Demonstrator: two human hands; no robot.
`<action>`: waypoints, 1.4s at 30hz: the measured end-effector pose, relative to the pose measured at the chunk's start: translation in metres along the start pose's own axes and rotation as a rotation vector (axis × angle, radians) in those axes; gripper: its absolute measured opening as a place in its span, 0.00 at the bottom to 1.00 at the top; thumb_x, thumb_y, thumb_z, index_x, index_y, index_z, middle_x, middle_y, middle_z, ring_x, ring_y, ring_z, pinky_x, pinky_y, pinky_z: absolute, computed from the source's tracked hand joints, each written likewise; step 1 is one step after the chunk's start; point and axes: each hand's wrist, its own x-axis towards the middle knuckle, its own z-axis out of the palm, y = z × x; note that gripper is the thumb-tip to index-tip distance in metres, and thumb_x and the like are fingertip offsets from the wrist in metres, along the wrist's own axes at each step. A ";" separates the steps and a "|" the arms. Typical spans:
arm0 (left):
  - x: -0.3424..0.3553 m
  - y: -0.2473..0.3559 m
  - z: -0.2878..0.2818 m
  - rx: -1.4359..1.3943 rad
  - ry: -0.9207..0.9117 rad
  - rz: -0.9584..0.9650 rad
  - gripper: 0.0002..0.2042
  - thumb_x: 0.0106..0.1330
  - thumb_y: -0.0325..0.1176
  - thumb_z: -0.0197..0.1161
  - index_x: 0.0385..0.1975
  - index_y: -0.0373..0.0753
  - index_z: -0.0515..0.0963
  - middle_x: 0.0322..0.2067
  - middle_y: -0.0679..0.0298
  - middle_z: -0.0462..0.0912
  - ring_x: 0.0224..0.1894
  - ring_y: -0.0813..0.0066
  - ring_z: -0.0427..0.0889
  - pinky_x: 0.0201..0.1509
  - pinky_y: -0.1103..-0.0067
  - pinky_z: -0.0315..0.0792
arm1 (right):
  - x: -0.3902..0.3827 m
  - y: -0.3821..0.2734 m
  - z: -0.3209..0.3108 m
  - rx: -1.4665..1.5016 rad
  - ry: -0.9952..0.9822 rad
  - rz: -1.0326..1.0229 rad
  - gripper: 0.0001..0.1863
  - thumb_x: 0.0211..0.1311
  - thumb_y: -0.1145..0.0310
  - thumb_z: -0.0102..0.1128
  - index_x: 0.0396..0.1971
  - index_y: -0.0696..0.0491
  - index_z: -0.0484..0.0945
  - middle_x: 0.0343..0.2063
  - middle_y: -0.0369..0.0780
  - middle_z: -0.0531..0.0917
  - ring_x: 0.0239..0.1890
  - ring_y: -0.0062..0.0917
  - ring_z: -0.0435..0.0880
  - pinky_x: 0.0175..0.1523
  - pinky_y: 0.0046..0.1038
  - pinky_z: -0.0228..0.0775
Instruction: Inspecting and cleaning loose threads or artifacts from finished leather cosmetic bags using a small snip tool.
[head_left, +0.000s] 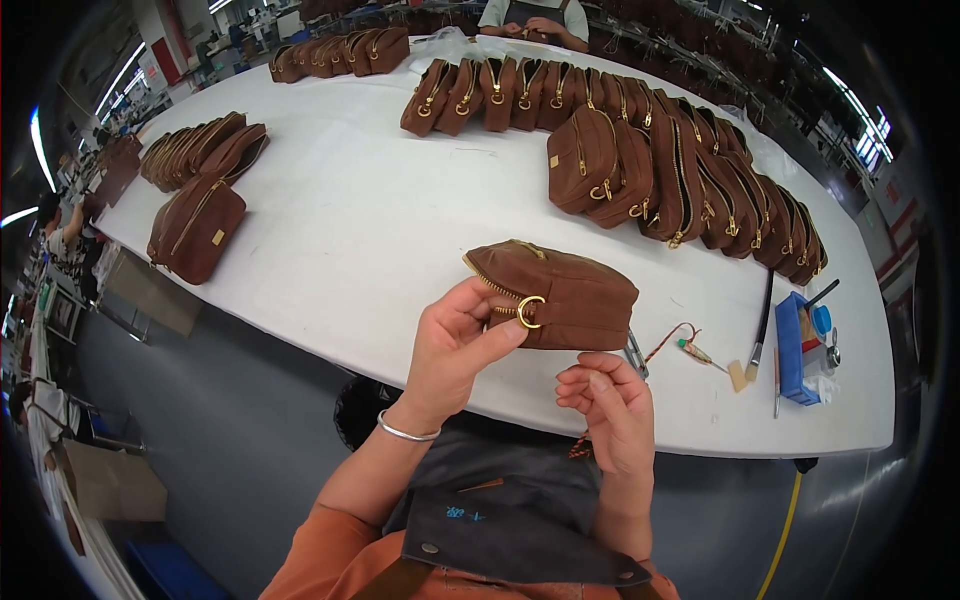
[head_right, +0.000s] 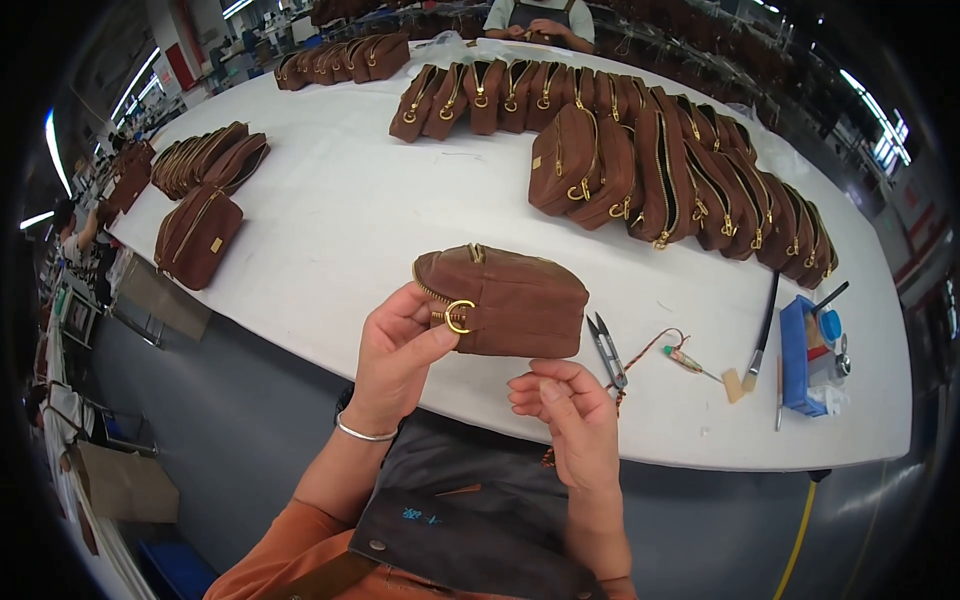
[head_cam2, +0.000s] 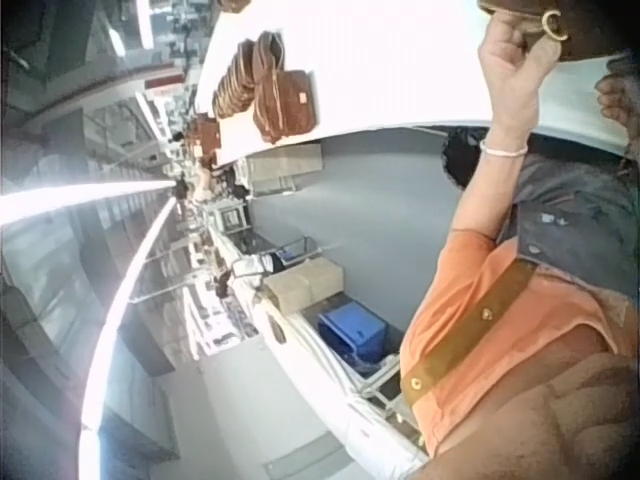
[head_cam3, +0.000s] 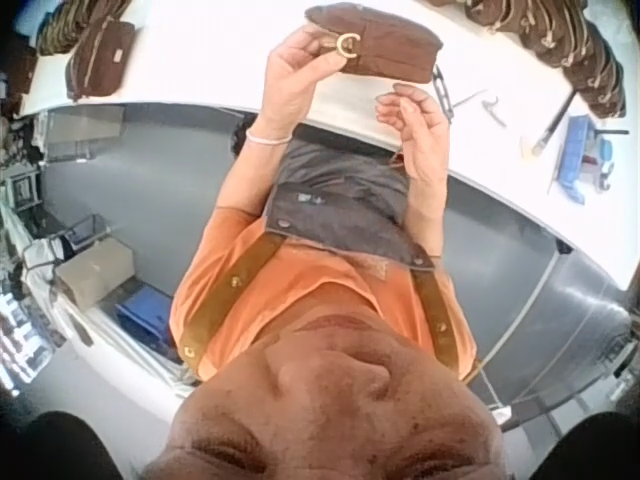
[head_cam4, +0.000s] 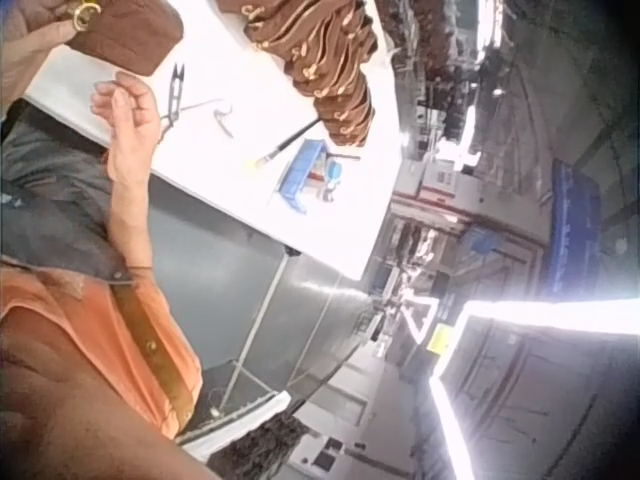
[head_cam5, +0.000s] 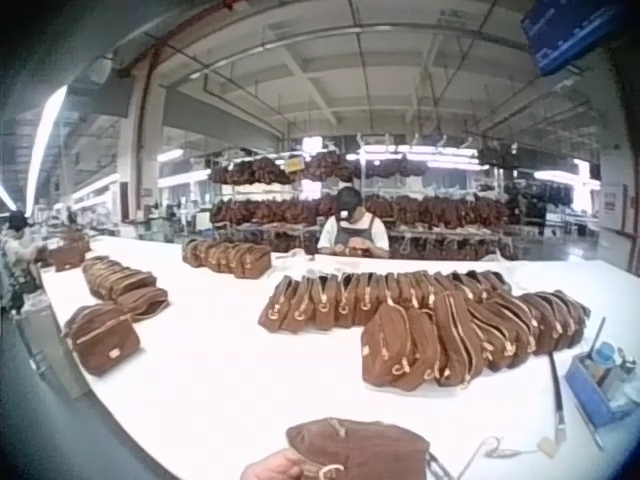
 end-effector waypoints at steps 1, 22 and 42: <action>-0.001 0.000 -0.001 0.005 0.011 -0.026 0.18 0.64 0.22 0.63 0.54 0.30 0.73 0.45 0.62 0.81 0.48 0.79 0.78 0.54 0.79 0.73 | 0.001 0.000 -0.004 -0.007 0.007 -0.014 0.14 0.71 0.72 0.51 0.50 0.63 0.72 0.42 0.48 0.83 0.41 0.28 0.84 0.47 0.29 0.79; -0.029 -0.037 -0.050 -0.561 0.171 -0.455 0.24 0.72 0.42 0.50 0.60 0.31 0.68 0.56 0.55 0.77 0.55 0.63 0.78 0.61 0.67 0.71 | 0.004 0.001 -0.025 -0.113 -0.057 0.044 0.44 0.57 0.78 0.65 0.71 0.54 0.50 0.60 0.46 0.70 0.56 0.28 0.75 0.58 0.29 0.70; -0.046 0.002 -0.053 -0.130 0.082 -0.219 0.33 0.62 0.42 0.68 0.64 0.35 0.64 0.61 0.54 0.71 0.61 0.60 0.72 0.66 0.64 0.67 | 0.002 -0.039 -0.052 -0.814 -0.236 -0.244 0.31 0.56 0.70 0.69 0.61 0.56 0.71 0.57 0.41 0.77 0.51 0.26 0.80 0.55 0.28 0.72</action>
